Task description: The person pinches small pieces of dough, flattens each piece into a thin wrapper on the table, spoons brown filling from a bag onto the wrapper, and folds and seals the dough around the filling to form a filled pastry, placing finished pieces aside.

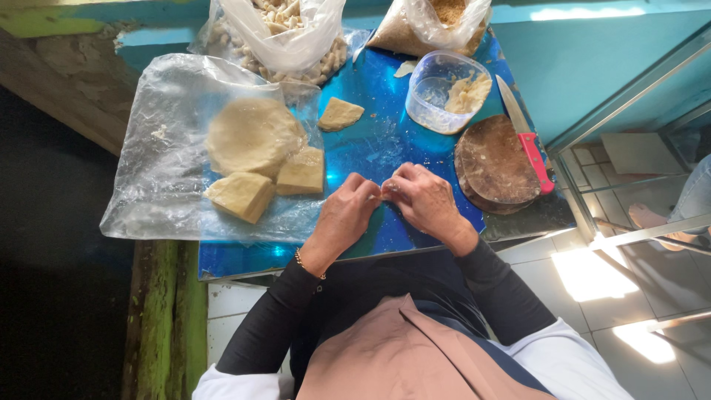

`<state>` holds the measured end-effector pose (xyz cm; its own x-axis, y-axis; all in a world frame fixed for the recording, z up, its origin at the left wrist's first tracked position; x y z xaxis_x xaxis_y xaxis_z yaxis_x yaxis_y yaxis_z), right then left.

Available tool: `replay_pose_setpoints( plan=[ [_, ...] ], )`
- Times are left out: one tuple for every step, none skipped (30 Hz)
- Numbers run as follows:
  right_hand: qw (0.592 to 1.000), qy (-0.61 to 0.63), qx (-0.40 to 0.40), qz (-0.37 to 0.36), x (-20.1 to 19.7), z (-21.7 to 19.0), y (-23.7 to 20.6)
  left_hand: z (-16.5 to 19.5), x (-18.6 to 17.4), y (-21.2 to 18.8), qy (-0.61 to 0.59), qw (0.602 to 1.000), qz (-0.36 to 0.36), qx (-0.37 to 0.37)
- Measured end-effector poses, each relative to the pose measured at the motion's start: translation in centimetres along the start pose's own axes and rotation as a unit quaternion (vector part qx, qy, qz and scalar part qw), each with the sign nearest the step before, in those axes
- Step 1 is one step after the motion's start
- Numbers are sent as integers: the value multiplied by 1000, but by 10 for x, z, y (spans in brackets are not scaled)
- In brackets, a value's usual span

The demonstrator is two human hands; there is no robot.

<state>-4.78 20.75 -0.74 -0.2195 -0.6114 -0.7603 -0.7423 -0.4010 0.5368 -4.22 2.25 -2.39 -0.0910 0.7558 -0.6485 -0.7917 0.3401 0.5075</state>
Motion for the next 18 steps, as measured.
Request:
replay_pose_setpoints(
  plan=[
    [1000,2,1,7,1,0,0,1,-1,0,11,1000,2,2],
    [1000,3,1,14,2,1,0,2,0,0,21,1000,6,3],
    [1000,2,0,21,3,1,-1,2,0,1,32,999,11,5],
    [999,-6,-5,33,3,1,-2,2,1,3,40,999,15,6],
    [999,-15,-9,44,2,0,-5,1,2,4,48,999,18,7],
    [998,-24,-13,55,2,-1,-8,1,4,4,56,998,21,7],
    [998,-45,-23,44,3,-2,-11,0,5,4,59,998,24,3],
    [997,-66,-33,34,4,-3,-12,-1,5,4,62,998,26,1],
    [995,-87,-41,25,4,-4,-13,-2,6,4,65,998,27,-2],
    [994,-103,-43,12,5,-3,-13,-2,6,5,67,997,34,8],
    [992,-119,-43,-1,6,-3,-11,-2,4,7,70,997,40,19],
    [990,-135,-41,-14,6,-3,-9,0,4,9,72,996,44,29],
    [991,-131,-26,4,4,-3,-9,2,5,12,98,995,23,14],
    [991,-127,-14,24,2,-3,-5,3,6,19,125,992,6,-1],
    [991,-125,-4,45,-1,-3,-2,4,5,26,153,988,-9,-16],
    [993,-92,13,78,-8,-2,-2,6,1,30,151,988,-11,-25],
    [992,-59,27,110,-17,-2,-4,8,-5,35,150,988,-11,-34],
    [989,-25,41,141,-26,-2,-8,9,-11,39,148,988,-11,-44]
  ],
)
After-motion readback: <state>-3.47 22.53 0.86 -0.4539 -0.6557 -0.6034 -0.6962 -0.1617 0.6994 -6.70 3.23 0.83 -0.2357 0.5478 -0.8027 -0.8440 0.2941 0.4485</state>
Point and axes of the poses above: each hand's wrist, its own y-axis towards the middle knuckle, its own x-axis out of the palm, z = x × y, the point moved 2 cm from there along y, towards the middle knuckle, and after that the axes turned 2 degrees about z, right-handed, at the moved point
